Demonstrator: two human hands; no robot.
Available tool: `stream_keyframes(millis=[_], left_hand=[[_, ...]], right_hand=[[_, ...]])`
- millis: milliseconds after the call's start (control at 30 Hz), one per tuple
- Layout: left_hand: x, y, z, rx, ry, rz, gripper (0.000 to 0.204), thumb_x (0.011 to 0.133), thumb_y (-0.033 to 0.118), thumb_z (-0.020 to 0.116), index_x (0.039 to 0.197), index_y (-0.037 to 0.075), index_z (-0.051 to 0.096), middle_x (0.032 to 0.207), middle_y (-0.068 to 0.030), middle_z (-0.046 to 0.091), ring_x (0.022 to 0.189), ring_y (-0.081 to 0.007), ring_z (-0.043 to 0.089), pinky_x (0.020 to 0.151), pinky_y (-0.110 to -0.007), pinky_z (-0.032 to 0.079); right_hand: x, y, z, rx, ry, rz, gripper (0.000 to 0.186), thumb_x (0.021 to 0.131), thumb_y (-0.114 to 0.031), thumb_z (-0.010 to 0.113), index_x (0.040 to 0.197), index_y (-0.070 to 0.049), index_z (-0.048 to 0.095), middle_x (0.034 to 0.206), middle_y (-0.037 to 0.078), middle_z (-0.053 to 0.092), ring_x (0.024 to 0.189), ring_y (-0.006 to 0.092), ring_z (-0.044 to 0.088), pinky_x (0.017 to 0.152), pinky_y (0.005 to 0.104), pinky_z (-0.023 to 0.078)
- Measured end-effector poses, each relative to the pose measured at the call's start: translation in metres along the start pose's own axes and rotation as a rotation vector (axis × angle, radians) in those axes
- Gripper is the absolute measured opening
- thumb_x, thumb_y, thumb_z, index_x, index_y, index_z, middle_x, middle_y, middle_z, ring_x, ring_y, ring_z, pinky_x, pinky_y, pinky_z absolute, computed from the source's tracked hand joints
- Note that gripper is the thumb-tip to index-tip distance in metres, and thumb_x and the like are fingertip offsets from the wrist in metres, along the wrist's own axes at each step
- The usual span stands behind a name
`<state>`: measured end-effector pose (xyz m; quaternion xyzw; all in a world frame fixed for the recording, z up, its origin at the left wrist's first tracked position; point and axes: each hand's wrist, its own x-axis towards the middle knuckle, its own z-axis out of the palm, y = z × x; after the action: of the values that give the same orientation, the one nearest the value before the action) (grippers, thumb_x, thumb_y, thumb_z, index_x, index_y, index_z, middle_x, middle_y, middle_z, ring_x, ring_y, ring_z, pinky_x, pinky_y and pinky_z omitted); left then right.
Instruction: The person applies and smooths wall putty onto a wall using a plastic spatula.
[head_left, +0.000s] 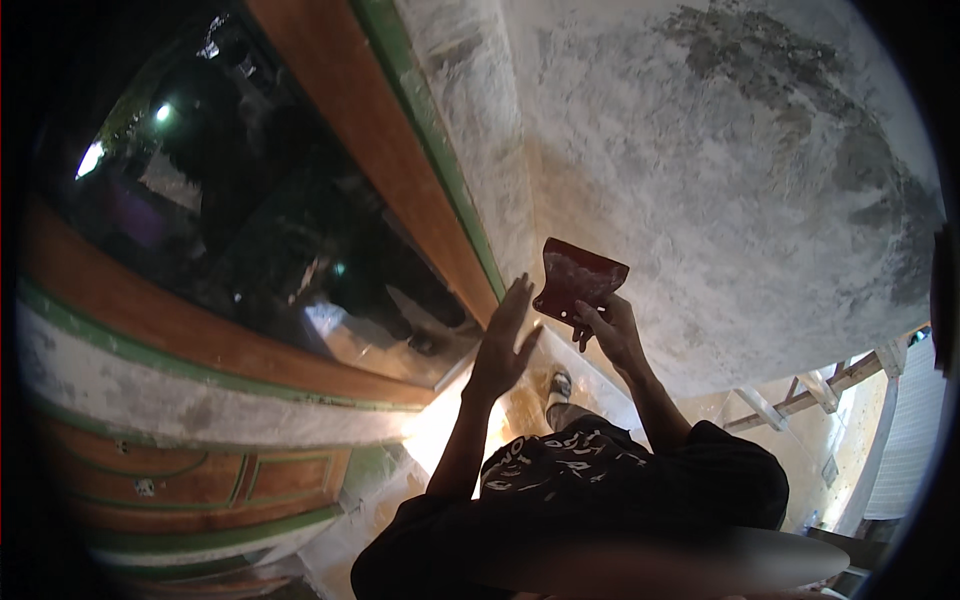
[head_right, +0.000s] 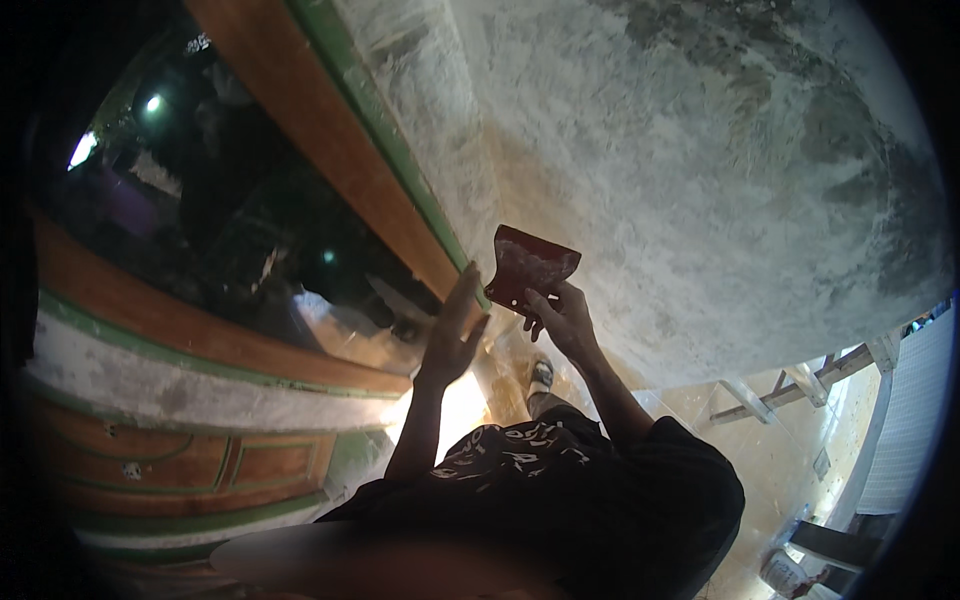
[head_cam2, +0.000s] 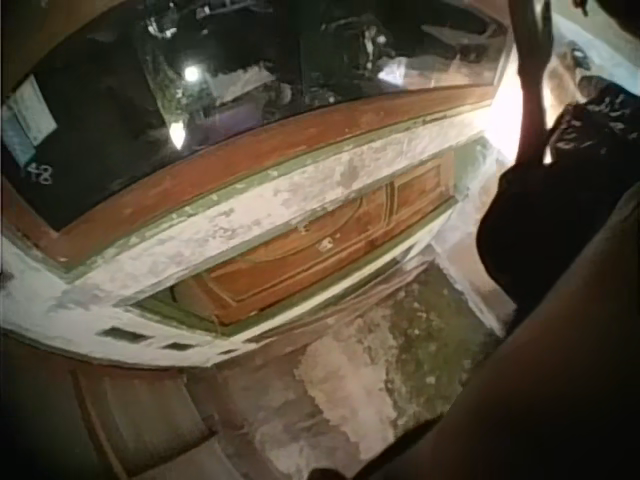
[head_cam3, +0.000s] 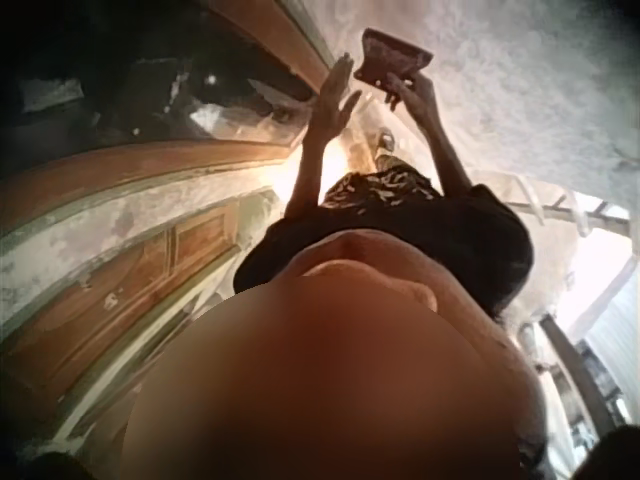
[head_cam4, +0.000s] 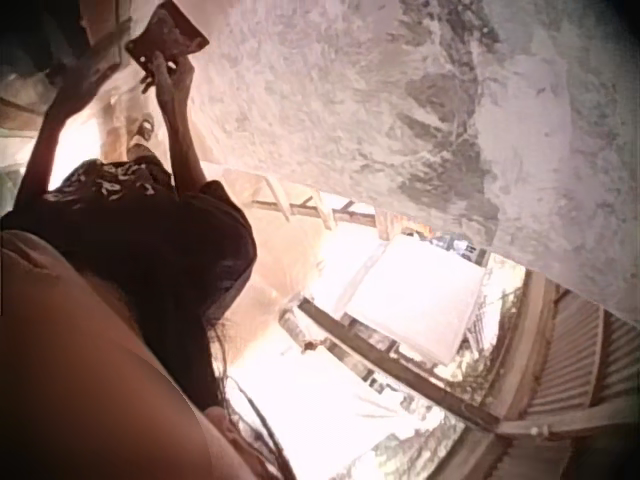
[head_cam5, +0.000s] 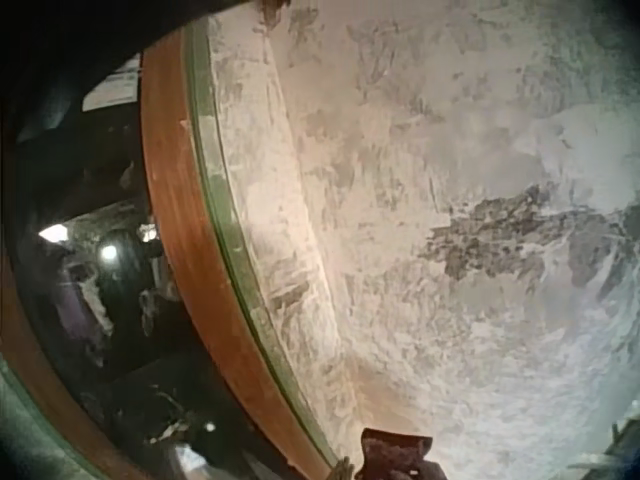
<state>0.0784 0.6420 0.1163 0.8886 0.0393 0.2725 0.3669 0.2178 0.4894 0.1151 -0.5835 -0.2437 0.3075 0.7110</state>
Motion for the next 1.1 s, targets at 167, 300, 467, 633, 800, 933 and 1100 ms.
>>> stream_keyframes(millis=[167,300,467,633,800,933,1100], left_hand=[[0.048,-0.012,0.006,0.184,-0.160,0.160,0.069,0.092,0.031,0.061,0.149,0.005,0.032,0.155,-0.0187,0.026,0.142,-0.0385,0.026,0.115,-0.048,0.026],[0.074,-0.028,-0.004,0.241,-0.181,0.262,0.065,0.092,0.031,0.062,0.146,0.005,0.037,0.154,-0.0174,0.029,0.141,-0.0373,0.029,0.113,-0.049,0.029],[0.097,-0.037,-0.013,0.180,-0.049,0.337,0.048,0.089,0.025,0.066,0.133,0.006,0.055,0.140,-0.0150,0.051,0.135,-0.0330,0.041,0.111,-0.050,0.032],[0.131,-0.067,-0.028,0.100,0.100,0.465,0.018,0.081,0.011,0.071,0.098,0.006,0.071,0.106,-0.0100,0.071,0.112,-0.0271,0.063,0.103,-0.046,0.042],[0.196,-0.068,-0.029,-0.991,0.136,-0.028,0.025,0.099,0.022,0.052,0.107,-0.001,0.060,0.091,-0.0122,0.067,0.077,-0.0197,0.066,0.079,-0.034,0.052],[0.243,-0.045,-0.031,-1.120,0.021,-0.037,0.034,0.103,0.028,0.043,0.108,-0.003,0.056,0.086,-0.0090,0.064,0.065,-0.0170,0.063,0.061,-0.027,0.051],[0.284,-0.030,-0.033,-1.093,0.020,0.027,0.028,0.102,0.026,0.049,0.103,-0.001,0.059,0.081,-0.0067,0.064,0.059,-0.0120,0.061,0.047,-0.024,0.047]], right_hand=[[0.041,-0.031,-0.002,0.005,0.015,-0.070,0.022,0.097,-0.013,0.057,0.103,0.008,0.057,0.083,0.014,0.065,0.060,0.0177,0.064,0.047,0.0286,0.053],[0.072,-0.042,-0.011,-0.025,0.001,-0.101,0.023,0.098,-0.013,0.055,0.100,0.009,0.058,0.080,0.014,0.066,0.060,0.0175,0.064,0.049,0.0290,0.053],[0.100,-0.062,-0.009,-0.064,0.028,-0.203,0.024,0.100,-0.016,0.054,0.100,0.008,0.059,0.081,0.013,0.066,0.059,0.0165,0.063,0.049,0.0281,0.052],[0.118,-0.086,0.004,-0.047,0.132,-0.388,0.025,0.099,-0.016,0.055,0.089,0.006,0.061,0.074,0.009,0.065,0.058,0.0141,0.062,0.049,0.0262,0.049],[0.142,-0.109,0.017,-0.240,0.221,-0.432,0.024,0.095,-0.013,0.059,0.083,0.007,0.064,0.069,0.010,0.066,0.054,0.0118,0.060,0.049,0.0259,0.047],[0.155,-0.136,0.038,-0.477,0.361,-0.564,0.023,0.088,-0.010,0.062,0.078,0.010,0.062,0.063,0.015,0.064,0.053,0.0148,0.063,0.048,0.0297,0.048],[0.166,-0.171,0.051,-0.694,0.472,-0.651,0.020,0.086,-0.007,0.063,0.077,0.010,0.063,0.059,0.011,0.063,0.049,0.0122,0.061,0.043,0.0280,0.046]])
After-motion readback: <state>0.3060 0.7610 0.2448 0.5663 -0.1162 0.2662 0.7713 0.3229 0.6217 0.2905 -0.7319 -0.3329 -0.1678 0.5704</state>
